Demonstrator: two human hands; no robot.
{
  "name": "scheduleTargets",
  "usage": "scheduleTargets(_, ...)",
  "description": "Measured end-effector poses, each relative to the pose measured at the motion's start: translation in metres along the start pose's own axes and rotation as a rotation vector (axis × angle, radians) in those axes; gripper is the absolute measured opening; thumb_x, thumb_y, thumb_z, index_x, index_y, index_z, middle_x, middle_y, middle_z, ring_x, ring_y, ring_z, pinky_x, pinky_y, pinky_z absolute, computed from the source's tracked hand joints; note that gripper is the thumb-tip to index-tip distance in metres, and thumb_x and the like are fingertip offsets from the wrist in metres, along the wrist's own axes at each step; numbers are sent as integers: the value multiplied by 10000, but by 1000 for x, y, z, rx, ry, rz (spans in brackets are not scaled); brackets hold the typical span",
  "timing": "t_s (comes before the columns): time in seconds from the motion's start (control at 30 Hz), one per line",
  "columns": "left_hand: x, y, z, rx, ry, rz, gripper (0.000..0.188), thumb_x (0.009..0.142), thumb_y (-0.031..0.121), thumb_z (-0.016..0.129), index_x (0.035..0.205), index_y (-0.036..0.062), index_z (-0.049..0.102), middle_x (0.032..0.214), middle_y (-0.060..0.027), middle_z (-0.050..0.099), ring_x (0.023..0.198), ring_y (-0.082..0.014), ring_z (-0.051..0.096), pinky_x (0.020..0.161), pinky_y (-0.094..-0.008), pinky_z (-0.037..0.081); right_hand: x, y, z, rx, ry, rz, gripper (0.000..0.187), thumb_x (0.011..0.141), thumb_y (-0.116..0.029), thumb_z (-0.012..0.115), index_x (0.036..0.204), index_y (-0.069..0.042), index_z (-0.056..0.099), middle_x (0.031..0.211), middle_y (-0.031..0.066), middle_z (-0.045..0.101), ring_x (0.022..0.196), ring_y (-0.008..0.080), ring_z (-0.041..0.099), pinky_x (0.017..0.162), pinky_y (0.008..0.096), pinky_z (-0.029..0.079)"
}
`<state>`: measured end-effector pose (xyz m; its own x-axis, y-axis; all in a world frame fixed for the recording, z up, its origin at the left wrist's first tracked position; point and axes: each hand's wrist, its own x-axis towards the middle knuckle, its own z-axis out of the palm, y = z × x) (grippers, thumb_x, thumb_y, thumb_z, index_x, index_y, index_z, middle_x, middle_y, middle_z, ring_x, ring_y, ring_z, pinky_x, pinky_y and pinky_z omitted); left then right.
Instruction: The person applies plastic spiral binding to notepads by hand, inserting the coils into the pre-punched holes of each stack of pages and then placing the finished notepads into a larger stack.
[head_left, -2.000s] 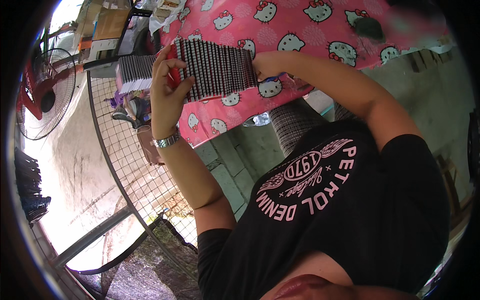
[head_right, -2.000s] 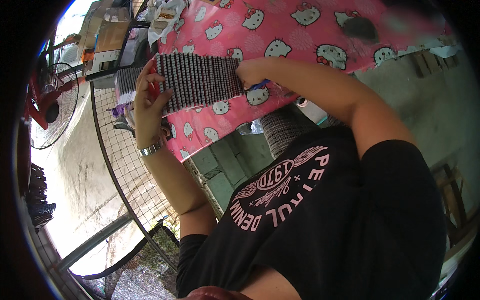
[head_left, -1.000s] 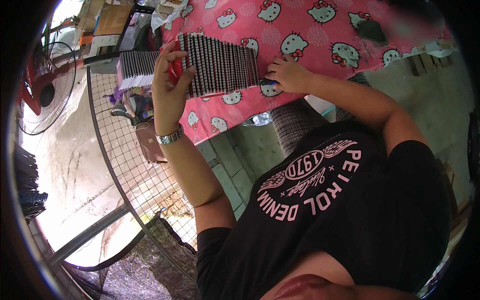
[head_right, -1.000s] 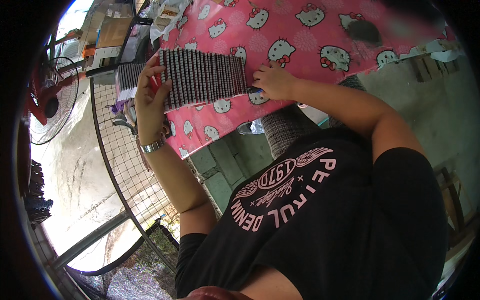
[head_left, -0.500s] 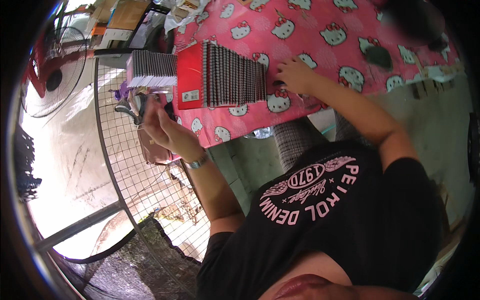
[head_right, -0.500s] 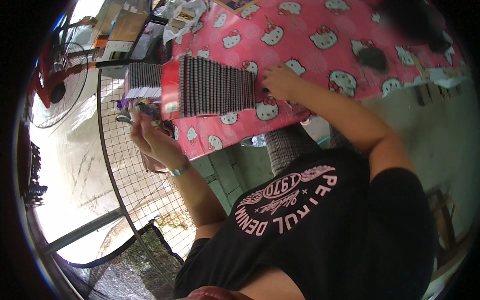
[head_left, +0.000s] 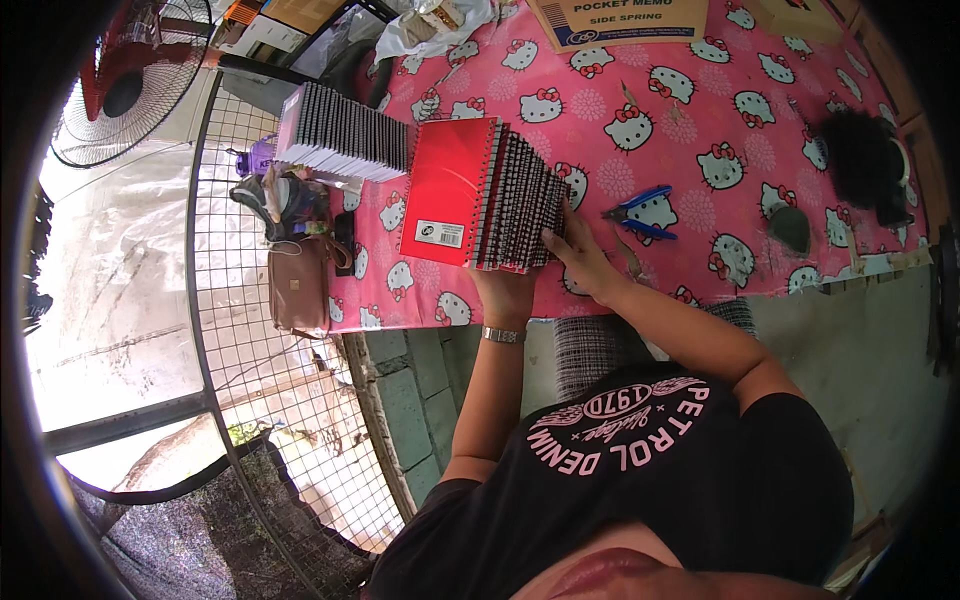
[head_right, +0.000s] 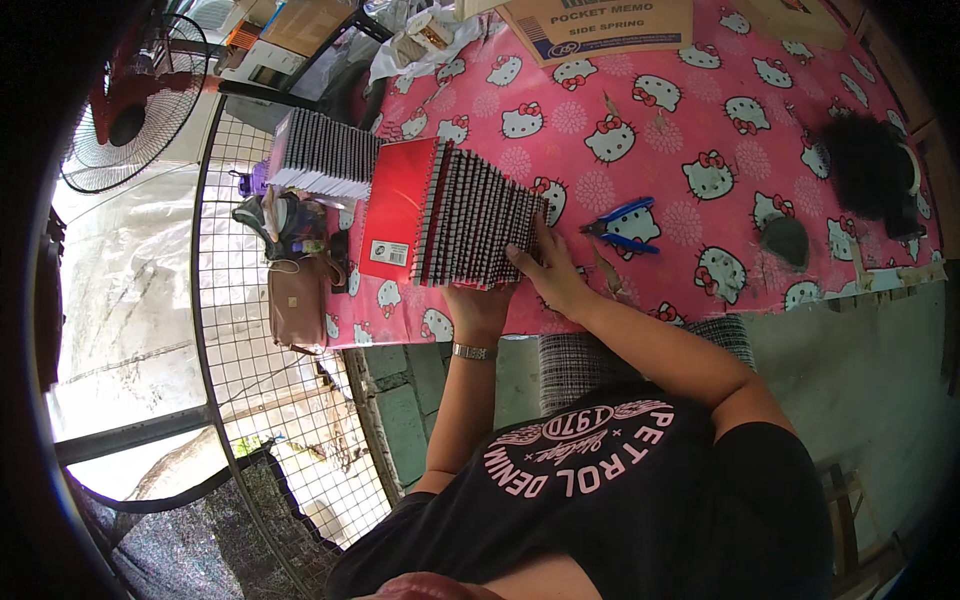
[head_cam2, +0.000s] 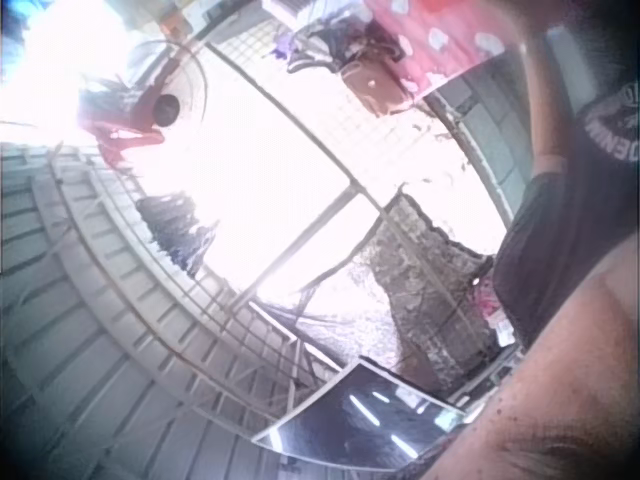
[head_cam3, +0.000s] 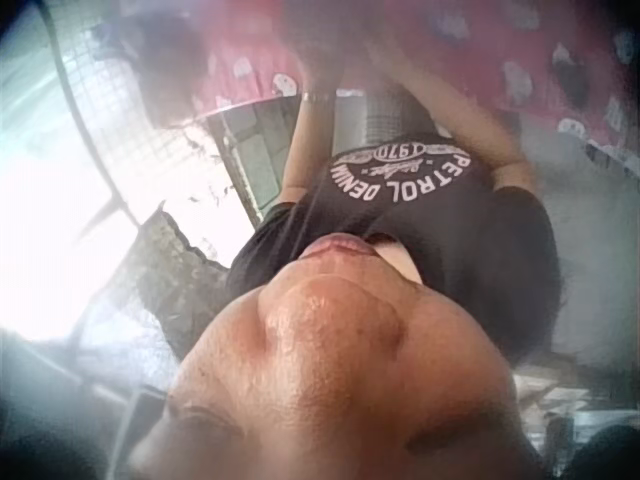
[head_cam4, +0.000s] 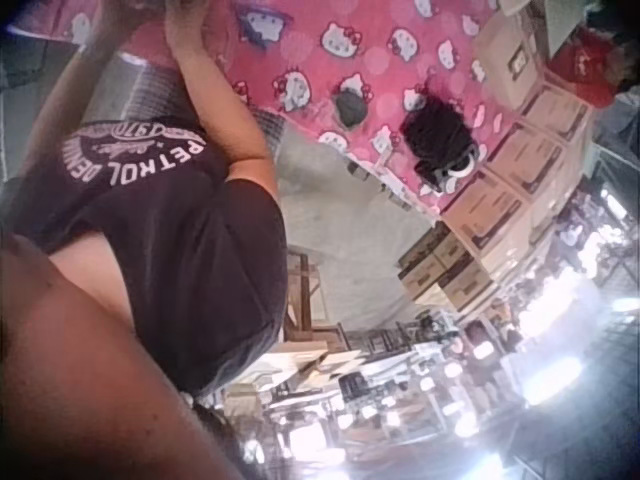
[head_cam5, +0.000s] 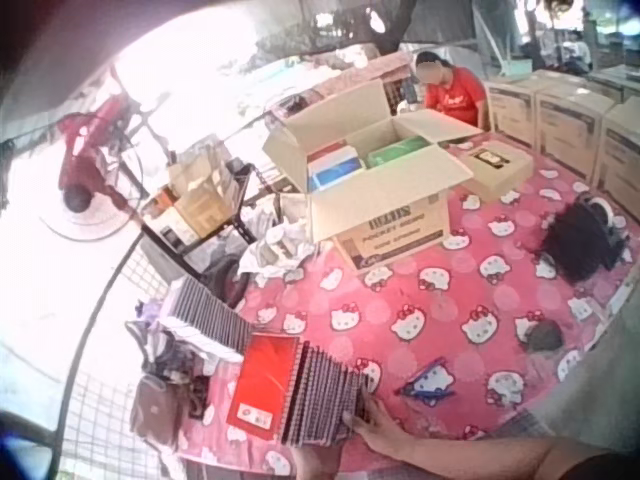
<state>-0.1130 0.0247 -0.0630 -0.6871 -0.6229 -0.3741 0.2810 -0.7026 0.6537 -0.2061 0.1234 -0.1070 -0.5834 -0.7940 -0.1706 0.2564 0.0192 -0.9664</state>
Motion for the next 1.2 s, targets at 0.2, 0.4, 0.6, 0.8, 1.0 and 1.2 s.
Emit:
scheduleTargets(0.2,9,-15,-62,89,313,-23,926,882,756,171,1390,19,408,1372,-149,451,1140,-312,492,1041,-465,356,23,7,4,-135,8,-81,850,937,-522,513,1458,84,226,1303,281,449,1242,334,434,1037,389,361)
scheduleTargets(0.4,17,-33,-44,139,299,-109,962,838,819,229,1180,-28,530,1051,-108,571,917,-263,516,878,-379,421,97,19,-20,119,-205,-156,576,994,-450,408,1377,-24,465,1273,191,579,1119,243,571,956,348,428)
scheduleTargets(0.6,12,-65,-8,-78,211,-230,832,855,784,294,1226,78,533,1143,-85,581,991,-244,526,895,-346,395,135,-39,-32,36,-431,141,611,953,-556,379,1350,-114,521,1224,71,621,1095,172,569,943,351,434)
scheduleTargets(0.8,31,-57,-38,179,388,200,723,946,646,313,1294,36,486,1239,-95,572,1075,-243,537,970,-393,404,172,-36,-48,-163,-510,346,648,928,-635,337,1279,-142,569,1147,73,637,1031,217,594,858,419,465)
scheduleTargets(1.0,86,41,-125,365,-10,106,462,1015,386,288,1321,113,500,1391,-87,491,1265,-265,460,1099,-435,311,137,-12,-81,-496,-245,-111,656,893,-634,450,1239,-89,565,1166,156,604,1082,331,564,887,513,436)
scheduleTargets(1.2,57,27,-100,544,-31,32,487,1014,414,342,1390,113,415,1370,-92,501,1220,-243,500,1056,-393,368,-6,0,-144,-1502,-63,-527,550,867,-435,610,1267,-64,539,1284,142,529,1258,331,454,1037,469,377)
